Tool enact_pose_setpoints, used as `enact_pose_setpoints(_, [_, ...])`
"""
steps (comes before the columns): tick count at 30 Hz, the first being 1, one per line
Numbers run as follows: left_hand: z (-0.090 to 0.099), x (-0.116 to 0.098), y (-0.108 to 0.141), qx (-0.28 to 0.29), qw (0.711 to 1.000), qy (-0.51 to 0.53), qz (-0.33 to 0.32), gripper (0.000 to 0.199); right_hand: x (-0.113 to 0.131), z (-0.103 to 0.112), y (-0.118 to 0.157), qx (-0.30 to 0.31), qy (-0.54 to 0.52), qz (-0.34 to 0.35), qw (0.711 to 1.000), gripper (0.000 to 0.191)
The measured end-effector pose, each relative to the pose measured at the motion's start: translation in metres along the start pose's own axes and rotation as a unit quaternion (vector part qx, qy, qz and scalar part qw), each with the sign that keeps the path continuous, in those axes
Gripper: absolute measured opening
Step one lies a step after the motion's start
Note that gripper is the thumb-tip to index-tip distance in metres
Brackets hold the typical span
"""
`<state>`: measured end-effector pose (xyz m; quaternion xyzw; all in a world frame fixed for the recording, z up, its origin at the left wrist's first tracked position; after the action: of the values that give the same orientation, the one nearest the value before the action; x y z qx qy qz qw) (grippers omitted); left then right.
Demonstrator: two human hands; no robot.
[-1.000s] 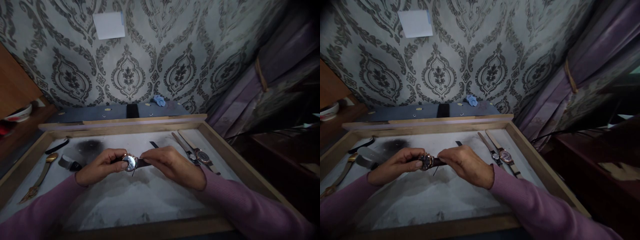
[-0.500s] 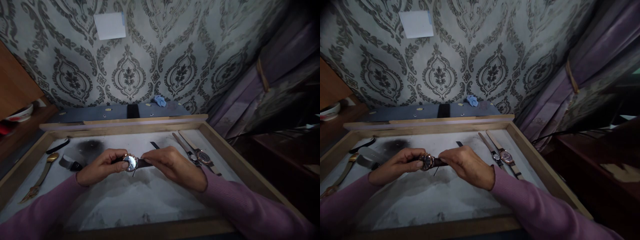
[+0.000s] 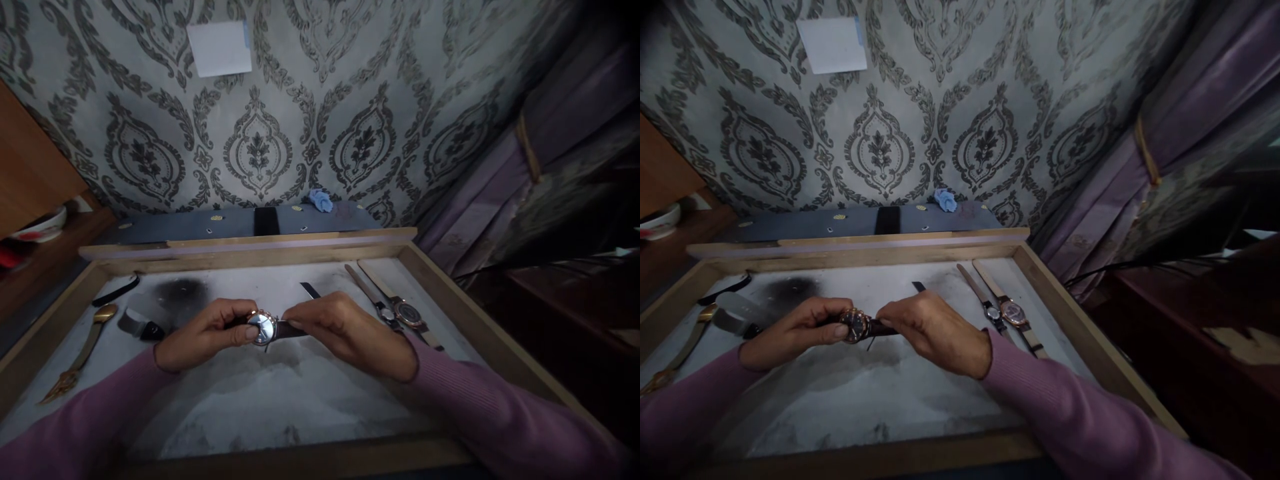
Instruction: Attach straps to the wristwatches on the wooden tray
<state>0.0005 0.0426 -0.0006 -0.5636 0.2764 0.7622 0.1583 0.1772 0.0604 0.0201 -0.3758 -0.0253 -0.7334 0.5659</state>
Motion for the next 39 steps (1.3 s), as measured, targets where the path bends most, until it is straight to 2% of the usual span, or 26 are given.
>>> enact_pose_setpoints(4, [0.000,0.002,-0.001,0.001,1.000,-0.007,0.000,0.022,0.000,-0.002,0.000,0.016,-0.009,-0.014,1.000,0.032])
enact_pose_setpoints(10, [-0.001,0.003,-0.002,0.008,1.000,-0.016,-0.007,0.018,0.002,0.002,-0.001,0.045,-0.027,-0.071,0.996,0.027])
enact_pose_setpoints(14, [-0.001,0.002,-0.003,0.012,1.000,-0.013,-0.003,0.020,0.000,0.002,0.000,0.059,-0.057,-0.066,0.994,0.029])
enact_pose_setpoints(23, [0.000,-0.001,0.001,0.014,1.000,0.003,-0.012,0.020,-0.006,0.002,0.000,0.038,-0.122,-0.037,0.991,0.031])
enact_pose_setpoints(29, [0.000,-0.003,0.000,0.014,0.999,0.026,-0.025,0.018,-0.008,0.000,0.005,0.025,-0.193,-0.099,0.976,0.036])
enact_pose_setpoints(33, [0.001,-0.001,0.000,0.016,0.999,0.030,-0.019,0.019,-0.011,-0.003,0.007,0.031,-0.228,-0.116,0.966,0.036])
enact_pose_setpoints(39, [0.001,0.002,0.001,0.009,0.999,0.042,-0.002,0.023,-0.011,-0.002,0.005,0.029,-0.225,-0.127,0.966,0.035])
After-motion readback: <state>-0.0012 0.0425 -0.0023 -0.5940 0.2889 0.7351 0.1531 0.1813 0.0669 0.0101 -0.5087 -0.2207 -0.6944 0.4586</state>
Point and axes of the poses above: each hand's wrist, its own y-axis away from the middle knuckle, its own z-axis out of the back of the hand, x = y × z, the point moved 4 cm from there along -y, towards the middle knuckle, and after that the axes turned 10 degrees about z, right-handed, at the moved point
